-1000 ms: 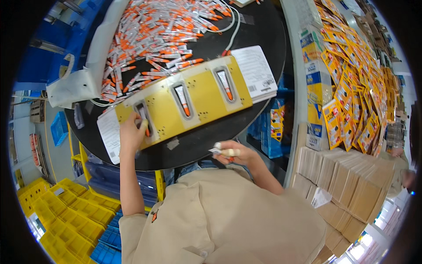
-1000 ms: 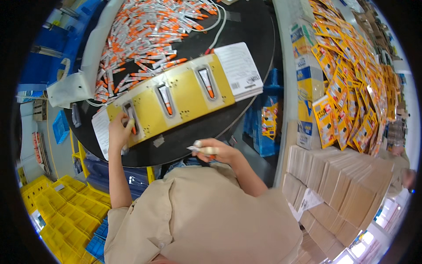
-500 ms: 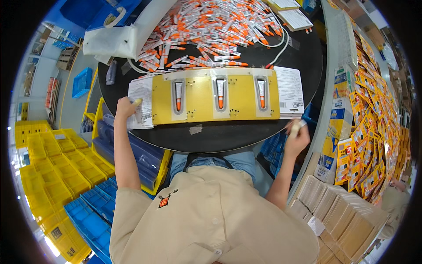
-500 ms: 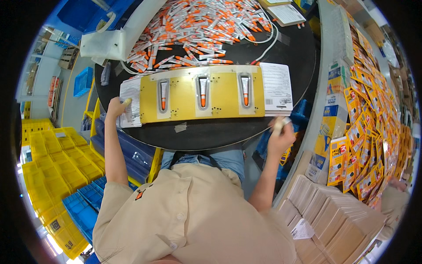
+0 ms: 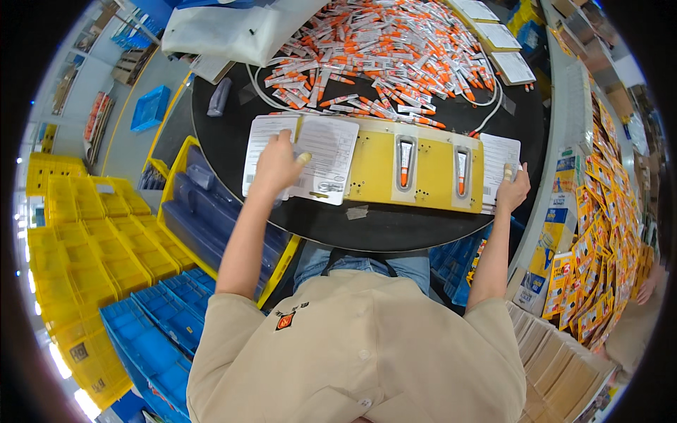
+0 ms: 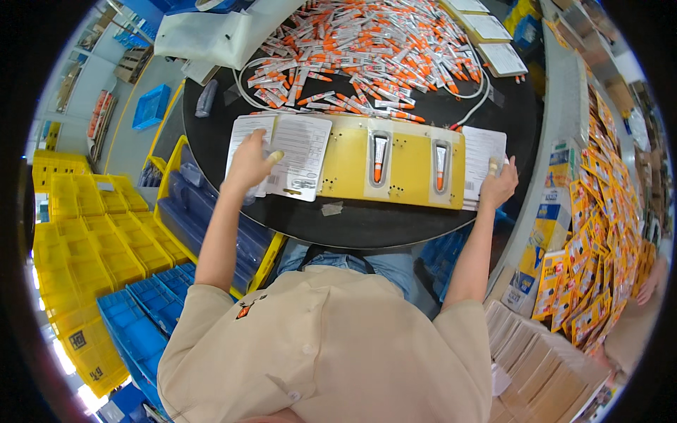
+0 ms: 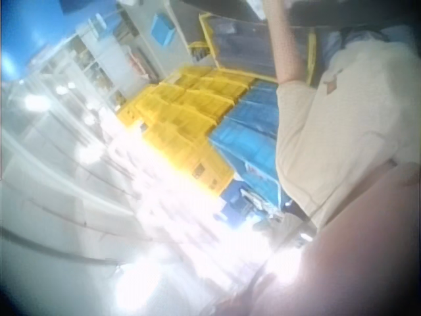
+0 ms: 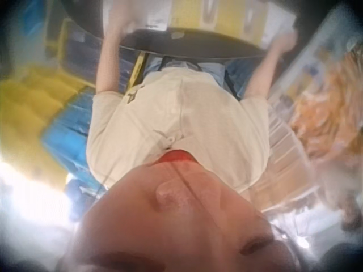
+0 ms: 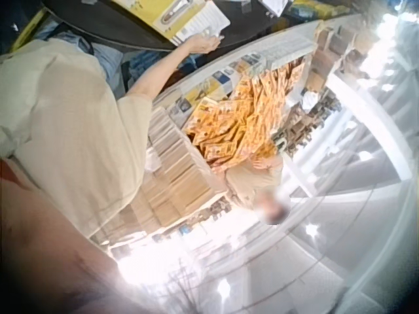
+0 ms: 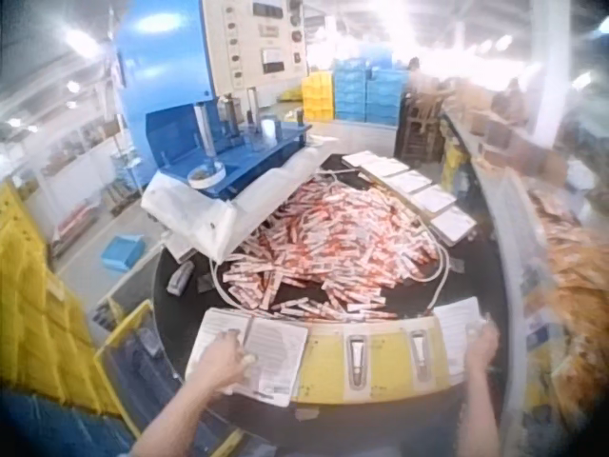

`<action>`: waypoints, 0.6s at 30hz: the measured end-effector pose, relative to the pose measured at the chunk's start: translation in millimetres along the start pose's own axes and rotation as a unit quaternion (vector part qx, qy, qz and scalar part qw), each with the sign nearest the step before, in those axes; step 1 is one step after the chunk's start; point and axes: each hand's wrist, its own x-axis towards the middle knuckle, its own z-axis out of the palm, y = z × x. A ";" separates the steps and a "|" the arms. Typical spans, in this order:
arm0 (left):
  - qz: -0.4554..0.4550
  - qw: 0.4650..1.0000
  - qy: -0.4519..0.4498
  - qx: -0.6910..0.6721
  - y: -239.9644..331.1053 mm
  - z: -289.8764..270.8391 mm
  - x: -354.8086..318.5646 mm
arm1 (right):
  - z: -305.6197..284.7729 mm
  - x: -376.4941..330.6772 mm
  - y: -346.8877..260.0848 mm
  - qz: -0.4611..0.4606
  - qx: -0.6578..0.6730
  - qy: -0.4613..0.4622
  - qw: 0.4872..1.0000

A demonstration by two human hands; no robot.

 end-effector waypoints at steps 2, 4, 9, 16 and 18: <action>0.098 0.994 0.037 -0.014 4.4 21.4 6.8 | -25.9 6.3 -12.0 0.050 -0.005 0.020 0.999; 0.186 0.982 -0.018 0.015 10.0 35.8 7.4 | -59.9 8.9 -28.7 0.104 0.028 0.022 0.994; 0.115 0.977 -0.134 0.119 23.6 42.2 -1.2 | -95.9 -56.5 -136.7 0.055 0.206 -0.098 0.972; 0.104 0.978 -0.136 0.119 15.1 37.0 8.0 | -53.6 -89.5 -204.5 0.031 0.362 -0.113 0.925; 0.100 0.981 -0.126 0.111 24.4 36.4 11.7 | -69.1 -79.4 -168.8 0.066 0.327 -0.179 0.925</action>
